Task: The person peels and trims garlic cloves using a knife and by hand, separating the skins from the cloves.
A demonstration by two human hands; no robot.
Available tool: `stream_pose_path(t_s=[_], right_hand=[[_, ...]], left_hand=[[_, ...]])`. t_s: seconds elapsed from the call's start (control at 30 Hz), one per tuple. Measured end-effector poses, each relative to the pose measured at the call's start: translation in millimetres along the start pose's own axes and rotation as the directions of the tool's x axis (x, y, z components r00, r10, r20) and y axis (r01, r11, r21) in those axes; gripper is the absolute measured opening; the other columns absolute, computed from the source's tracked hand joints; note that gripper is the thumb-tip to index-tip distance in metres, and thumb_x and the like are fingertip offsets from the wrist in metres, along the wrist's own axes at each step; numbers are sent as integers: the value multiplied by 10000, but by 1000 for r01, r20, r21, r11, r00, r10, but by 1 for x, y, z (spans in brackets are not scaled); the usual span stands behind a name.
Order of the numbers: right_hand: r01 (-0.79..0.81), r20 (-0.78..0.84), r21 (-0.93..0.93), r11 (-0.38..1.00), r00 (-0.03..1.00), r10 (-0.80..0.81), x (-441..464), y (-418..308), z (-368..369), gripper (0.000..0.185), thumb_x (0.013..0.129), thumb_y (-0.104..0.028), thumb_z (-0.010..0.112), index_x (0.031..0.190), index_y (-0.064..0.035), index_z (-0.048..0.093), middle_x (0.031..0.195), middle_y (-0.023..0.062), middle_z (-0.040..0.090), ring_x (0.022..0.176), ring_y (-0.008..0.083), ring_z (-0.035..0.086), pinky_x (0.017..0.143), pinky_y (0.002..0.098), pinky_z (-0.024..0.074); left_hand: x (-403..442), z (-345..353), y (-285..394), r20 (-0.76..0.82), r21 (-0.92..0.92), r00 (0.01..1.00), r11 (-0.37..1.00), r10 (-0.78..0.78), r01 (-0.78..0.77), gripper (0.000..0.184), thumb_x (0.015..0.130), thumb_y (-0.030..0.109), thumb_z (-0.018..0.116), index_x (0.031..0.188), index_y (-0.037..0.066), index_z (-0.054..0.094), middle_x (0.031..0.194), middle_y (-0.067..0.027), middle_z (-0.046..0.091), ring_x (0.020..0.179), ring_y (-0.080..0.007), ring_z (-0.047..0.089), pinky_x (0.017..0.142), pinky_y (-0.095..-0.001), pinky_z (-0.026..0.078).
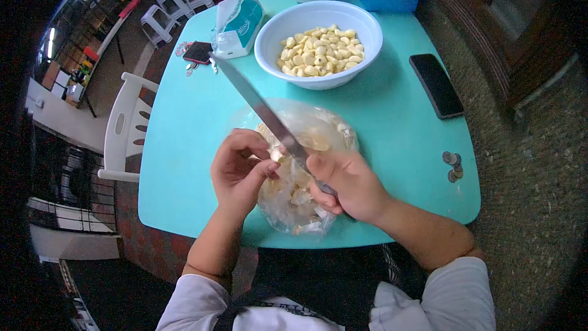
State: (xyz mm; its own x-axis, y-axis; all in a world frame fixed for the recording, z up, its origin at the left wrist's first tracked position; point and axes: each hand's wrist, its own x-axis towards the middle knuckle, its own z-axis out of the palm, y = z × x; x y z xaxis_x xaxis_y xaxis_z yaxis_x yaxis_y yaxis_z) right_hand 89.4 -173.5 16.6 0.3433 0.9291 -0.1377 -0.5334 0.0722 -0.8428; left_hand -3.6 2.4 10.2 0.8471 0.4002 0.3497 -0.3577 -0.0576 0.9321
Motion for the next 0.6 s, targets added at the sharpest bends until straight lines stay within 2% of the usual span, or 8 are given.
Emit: stream_pose_path(t_s=[0.03,0.13,0.23,0.3,0.37,0.47,0.53,0.6], right_hand=[[66,-16,-92,994,998,-68,0,2,1,478,908,-364,500,1268,-53,447,601,34,517,455,107,437,459,236,383],[264,-19,-436,860,953,-303,1,5,9,515,867,-266,591,1304,-39,439,837,93,624,603,139,550,605,265,461],[415,131,-728,546,866,-483,3,4,9,544,815,-202,658,1283,-12,456,1068,133,627,755,152,606,753,281,472],[480,155,-728,490,811,-564,7,9,9,534,809,-203,661,1270,-12,471,1050,141,629,713,128,590,711,265,466],[486,161,-734,475,804,-573,7,9,9,528,808,-205,661,1266,-17,478,991,128,637,665,109,566,660,253,457],[379,97,-693,614,892,-441,2,4,10,516,824,-213,648,1276,-35,475,826,70,630,584,81,508,564,233,426],[234,16,-551,801,963,-270,-2,5,10,499,847,-226,626,1288,-53,469,700,23,589,528,58,457,488,213,389],[198,-55,-343,918,972,-230,-3,5,9,465,884,-244,574,1299,-68,460,625,-11,516,491,47,426,453,194,357]], left_hand=[[0,-5,-1,121,-45,983,989,-137,143,288,759,-76,625,1011,-4,505,1005,-92,513,792,-133,565,684,-294,535],[-1,5,5,124,-322,945,889,-301,325,354,752,-75,623,1062,-10,466,1023,-82,501,846,-136,554,696,-304,536],[-3,-1,-11,178,-189,952,941,-250,282,363,771,52,635,1079,5,450,1032,-56,502,916,-119,532,768,-260,473],[-3,-2,-10,177,-139,927,924,-331,357,331,789,205,651,1017,34,483,967,-39,540,922,-115,536,810,-236,439],[-2,-2,-7,203,-266,908,872,-366,411,350,780,191,663,1035,27,489,977,-47,551,928,-121,543,799,-242,451],[-2,-7,-7,235,-365,899,824,-369,434,342,768,98,661,1060,-1,512,1002,-61,569,931,-129,557,809,-258,462],[-1,-11,-6,256,-373,890,811,-378,452,324,762,30,654,1058,-22,533,1012,-81,583,919,-141,574,814,-275,477],[2,-11,1,279,-347,870,802,-407,486,297,759,-18,649,1039,-41,553,1011,-110,596,895,-162,597,807,-299,503]])
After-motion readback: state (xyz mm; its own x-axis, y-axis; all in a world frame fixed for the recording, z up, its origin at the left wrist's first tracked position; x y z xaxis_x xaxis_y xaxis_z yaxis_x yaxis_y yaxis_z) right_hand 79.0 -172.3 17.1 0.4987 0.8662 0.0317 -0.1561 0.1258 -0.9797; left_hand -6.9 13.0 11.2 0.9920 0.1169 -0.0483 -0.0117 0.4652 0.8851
